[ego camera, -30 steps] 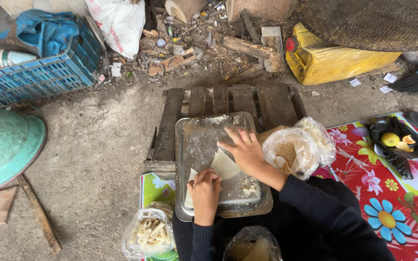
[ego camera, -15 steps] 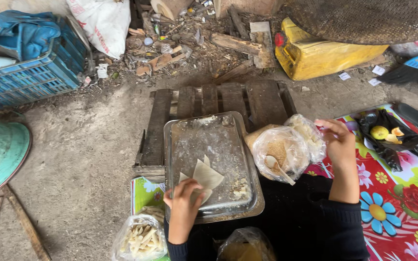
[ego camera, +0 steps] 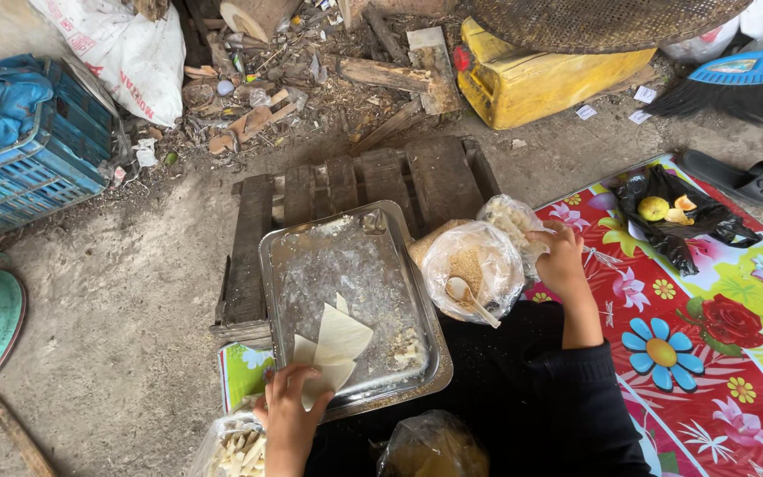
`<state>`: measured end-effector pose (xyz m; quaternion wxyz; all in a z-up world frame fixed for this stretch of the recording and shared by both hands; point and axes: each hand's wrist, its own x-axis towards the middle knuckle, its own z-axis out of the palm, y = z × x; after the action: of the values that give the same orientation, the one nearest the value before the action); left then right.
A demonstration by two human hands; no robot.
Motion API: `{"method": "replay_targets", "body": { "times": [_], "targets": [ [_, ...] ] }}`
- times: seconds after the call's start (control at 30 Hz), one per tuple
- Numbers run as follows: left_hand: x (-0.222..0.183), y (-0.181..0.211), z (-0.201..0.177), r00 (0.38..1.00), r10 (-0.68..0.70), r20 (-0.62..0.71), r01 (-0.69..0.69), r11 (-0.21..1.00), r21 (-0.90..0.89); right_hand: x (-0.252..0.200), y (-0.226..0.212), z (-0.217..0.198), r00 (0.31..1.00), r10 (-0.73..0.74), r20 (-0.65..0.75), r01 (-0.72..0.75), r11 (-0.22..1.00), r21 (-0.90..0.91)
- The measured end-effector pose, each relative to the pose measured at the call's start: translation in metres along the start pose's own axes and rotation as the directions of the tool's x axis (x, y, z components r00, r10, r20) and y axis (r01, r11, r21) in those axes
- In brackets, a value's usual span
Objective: The person fills small pastry wrappers with a mixture using a spoon and folds them into triangular parcels on a metal tray.
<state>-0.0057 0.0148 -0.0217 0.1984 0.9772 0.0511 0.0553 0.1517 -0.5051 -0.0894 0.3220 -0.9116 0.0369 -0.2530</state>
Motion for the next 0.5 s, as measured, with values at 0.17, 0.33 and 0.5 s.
{"method": "replay_targets", "body": {
  "times": [0.17, 0.33, 0.5],
  "targets": [
    [-0.005, -0.014, 0.005, 0.999, 0.026, 0.032, -0.025, 1.0, -0.014, 0.0, -0.011, -0.011, 0.993, 0.035, -0.109, -0.032, 0.999, 0.035],
    [-0.001, -0.021, -0.01, 0.985, 0.12, -0.128, -0.129, 0.989, -0.067, -0.002, -0.022, -0.028, 0.962, 0.257, 0.094, -0.263, 0.772, 0.579],
    [0.031, 0.001, -0.057, 0.949, 0.061, -0.309, -0.094, 0.991, -0.093, -0.002, -0.027, -0.022, 0.969, 0.225, 0.105, -0.235, 0.694, 0.68]
  ]
}}
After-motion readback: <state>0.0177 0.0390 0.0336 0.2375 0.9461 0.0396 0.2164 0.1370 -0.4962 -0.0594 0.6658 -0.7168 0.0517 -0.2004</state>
